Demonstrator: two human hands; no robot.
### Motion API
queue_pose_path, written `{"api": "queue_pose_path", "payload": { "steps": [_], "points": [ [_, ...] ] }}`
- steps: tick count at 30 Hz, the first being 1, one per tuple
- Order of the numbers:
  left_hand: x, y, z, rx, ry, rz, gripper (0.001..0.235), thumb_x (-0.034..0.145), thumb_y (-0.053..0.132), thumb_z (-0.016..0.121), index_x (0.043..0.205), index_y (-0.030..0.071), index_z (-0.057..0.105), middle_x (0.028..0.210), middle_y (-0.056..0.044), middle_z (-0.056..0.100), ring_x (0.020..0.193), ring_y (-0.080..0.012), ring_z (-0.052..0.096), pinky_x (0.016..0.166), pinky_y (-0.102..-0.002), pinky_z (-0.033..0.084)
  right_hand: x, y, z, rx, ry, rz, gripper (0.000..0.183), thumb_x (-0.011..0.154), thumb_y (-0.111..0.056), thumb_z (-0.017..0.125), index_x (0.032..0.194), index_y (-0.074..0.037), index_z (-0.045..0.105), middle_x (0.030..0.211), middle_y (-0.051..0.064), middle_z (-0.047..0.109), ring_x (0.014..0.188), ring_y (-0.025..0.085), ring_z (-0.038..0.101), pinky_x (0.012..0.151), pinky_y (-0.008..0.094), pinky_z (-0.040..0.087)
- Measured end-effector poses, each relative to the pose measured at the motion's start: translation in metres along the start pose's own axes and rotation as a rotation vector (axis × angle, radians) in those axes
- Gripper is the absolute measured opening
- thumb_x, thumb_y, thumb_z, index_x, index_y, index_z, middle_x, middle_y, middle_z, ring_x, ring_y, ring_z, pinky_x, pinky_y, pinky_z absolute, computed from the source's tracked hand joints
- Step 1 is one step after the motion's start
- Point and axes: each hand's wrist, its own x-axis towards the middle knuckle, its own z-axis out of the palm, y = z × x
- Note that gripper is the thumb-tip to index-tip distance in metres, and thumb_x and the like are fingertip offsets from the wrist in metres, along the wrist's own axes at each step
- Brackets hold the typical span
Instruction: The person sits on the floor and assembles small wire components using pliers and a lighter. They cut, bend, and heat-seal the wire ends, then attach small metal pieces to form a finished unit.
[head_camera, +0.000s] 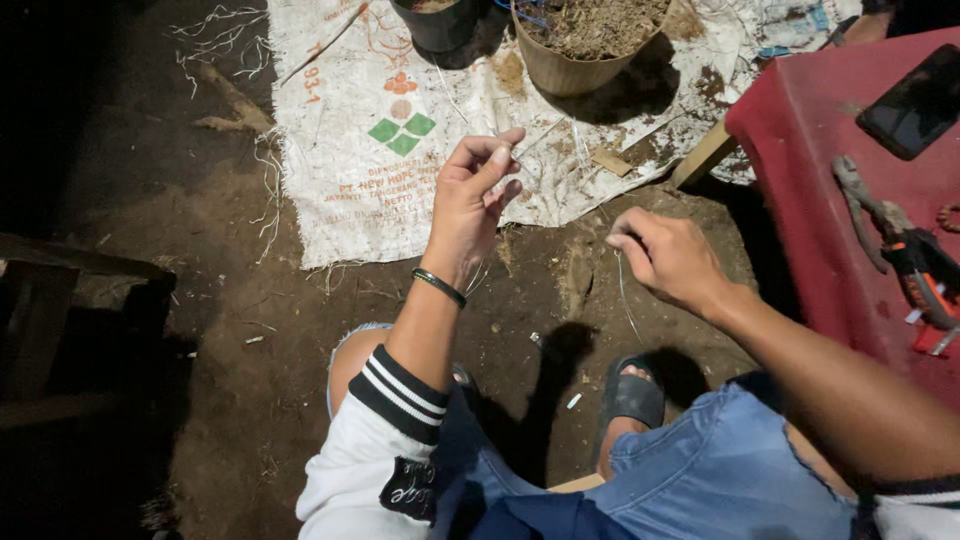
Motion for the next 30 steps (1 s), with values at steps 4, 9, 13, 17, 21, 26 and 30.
{"api": "queue_pose_path", "payload": {
  "steps": [4,9,13,17,21,26,30],
  "points": [
    [-0.008,0.002,0.01,-0.017,-0.029,-0.013,0.009,0.097,0.012,0.072,0.102,0.009,0.065,0.129,-0.007,0.068,0.095,-0.0092,0.063,0.08,-0.028,0.058,-0.002,0.001,0.0,0.084,-0.054,0.07,0.017,0.097,-0.021,0.065,0.102,-0.005,0.066,0.084,0.018,0.07,0.077,0.038,0.068,0.068,0.045,0.051],
    [-0.013,0.003,0.011,-0.038,-0.022,0.023,0.01,0.098,0.007,0.072,0.104,0.005,0.065,0.126,-0.01,0.067,0.094,-0.0074,0.061,0.077,-0.024,0.053,0.0,0.006,0.0,0.166,-0.132,0.121,0.017,0.096,-0.021,0.064,0.102,-0.005,0.065,0.083,0.018,0.07,0.077,0.037,0.069,0.07,0.045,0.052],
    [-0.013,-0.002,0.009,-0.07,-0.096,0.064,0.009,0.1,0.006,0.073,0.104,0.003,0.065,0.127,-0.013,0.068,0.078,-0.0046,0.05,0.069,-0.02,0.046,-0.001,0.007,0.0,0.177,-0.125,0.07,0.016,0.096,-0.02,0.063,0.101,-0.004,0.064,0.085,0.018,0.071,0.08,0.036,0.07,0.071,0.044,0.053],
    [-0.01,-0.008,0.001,0.003,-0.038,0.034,0.006,0.099,0.004,0.07,0.102,0.004,0.065,0.129,-0.012,0.069,0.07,-0.005,0.047,0.072,-0.023,0.051,-0.001,0.015,0.0,0.123,-0.113,0.067,0.017,0.097,-0.021,0.065,0.1,-0.004,0.066,0.086,0.019,0.07,0.082,0.04,0.068,0.072,0.046,0.051],
    [0.0,-0.009,-0.018,0.265,0.147,0.139,0.005,0.097,0.004,0.069,0.1,0.006,0.065,0.126,-0.006,0.07,0.099,-0.0058,0.067,0.08,-0.026,0.058,-0.001,0.049,-0.005,0.041,0.003,-0.001,0.017,0.098,-0.018,0.066,0.1,-0.001,0.065,0.094,0.023,0.067,0.089,0.043,0.065,0.077,0.049,0.051],
    [-0.011,0.025,-0.039,0.323,0.395,0.297,0.012,0.101,0.013,0.071,0.096,0.012,0.06,0.09,0.002,0.062,0.083,-0.0103,0.062,0.068,-0.027,0.052,-0.022,0.115,0.008,-0.161,-0.126,0.313,0.02,0.099,-0.018,0.065,0.104,0.0,0.062,0.1,0.028,0.067,0.096,0.048,0.064,0.081,0.053,0.051],
    [-0.025,0.051,-0.042,0.316,0.437,0.399,0.013,0.104,0.013,0.071,0.097,0.01,0.06,0.089,0.001,0.061,0.082,-0.0106,0.06,0.067,-0.027,0.05,-0.061,0.187,0.062,-0.375,-0.344,0.598,0.021,0.095,-0.014,0.06,0.113,-0.003,0.063,0.104,0.03,0.069,0.096,0.05,0.066,0.082,0.056,0.052]
  ]
}}
